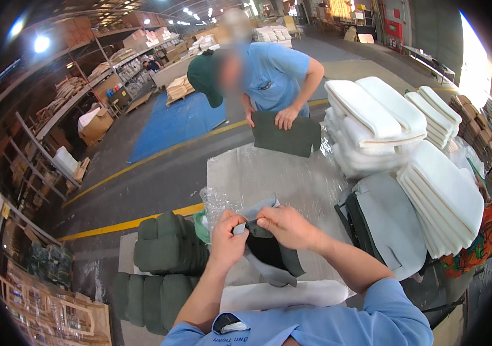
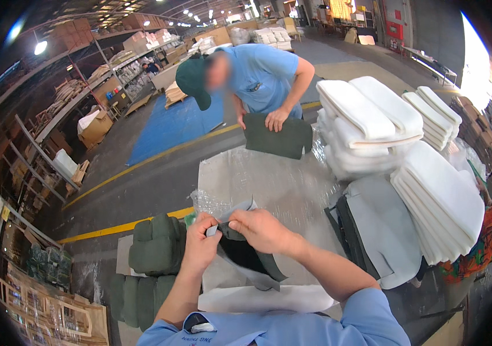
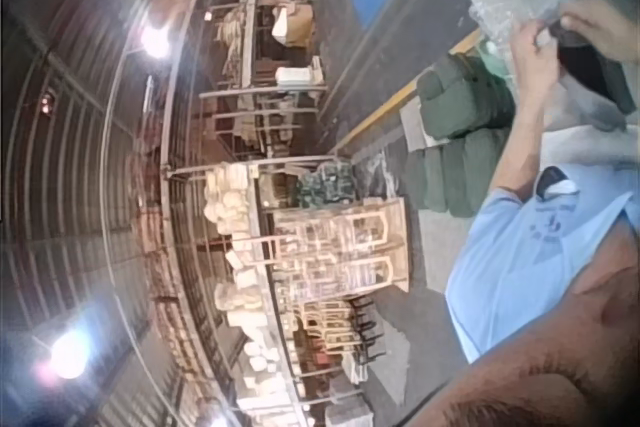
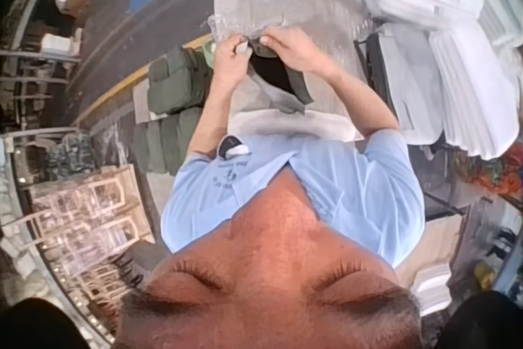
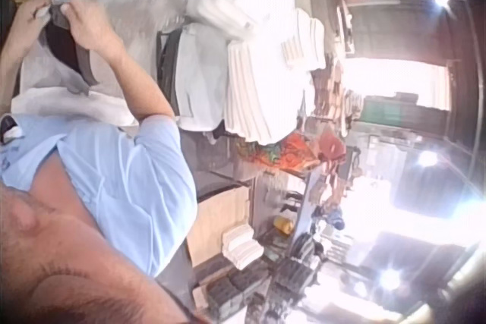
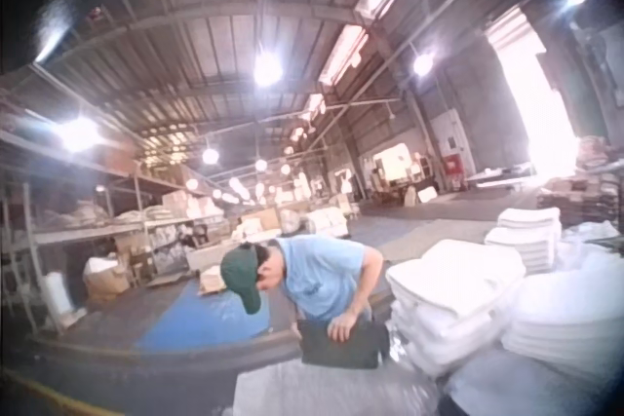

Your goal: The person inserts white foam inserts into green fabric covers, then folds and tucks the edges to enclose the foam. The finished cushions are stacked on a nearby pallet. A coworker performs the same task at an adjacent table.

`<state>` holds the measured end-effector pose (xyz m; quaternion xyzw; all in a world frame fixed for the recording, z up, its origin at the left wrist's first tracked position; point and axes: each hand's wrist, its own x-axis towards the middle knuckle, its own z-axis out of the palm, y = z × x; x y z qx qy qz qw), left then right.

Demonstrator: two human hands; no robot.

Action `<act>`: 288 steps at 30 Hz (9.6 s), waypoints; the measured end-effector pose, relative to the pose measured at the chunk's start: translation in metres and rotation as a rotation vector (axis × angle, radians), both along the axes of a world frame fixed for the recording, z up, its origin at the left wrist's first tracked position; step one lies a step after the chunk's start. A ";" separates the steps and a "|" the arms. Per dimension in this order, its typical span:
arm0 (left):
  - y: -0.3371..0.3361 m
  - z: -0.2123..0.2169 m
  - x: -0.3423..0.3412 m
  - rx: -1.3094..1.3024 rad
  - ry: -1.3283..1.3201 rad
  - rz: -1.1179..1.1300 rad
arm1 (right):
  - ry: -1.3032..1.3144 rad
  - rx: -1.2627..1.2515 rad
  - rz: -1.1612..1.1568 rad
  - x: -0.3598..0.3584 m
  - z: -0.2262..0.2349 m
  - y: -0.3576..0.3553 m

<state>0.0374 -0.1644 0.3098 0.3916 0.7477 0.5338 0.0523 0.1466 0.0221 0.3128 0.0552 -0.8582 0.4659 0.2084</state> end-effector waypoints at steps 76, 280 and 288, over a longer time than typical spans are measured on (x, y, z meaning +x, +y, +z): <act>0.012 -0.049 0.010 0.297 -0.149 0.061 | -0.276 -0.273 -0.005 0.023 -0.030 0.007; 0.039 0.000 0.000 0.211 -0.636 -0.429 | -0.302 -0.453 -0.126 0.024 -0.027 0.058; 0.052 -0.009 0.016 -0.273 0.090 0.174 | -0.382 -1.256 0.280 0.025 -0.017 0.036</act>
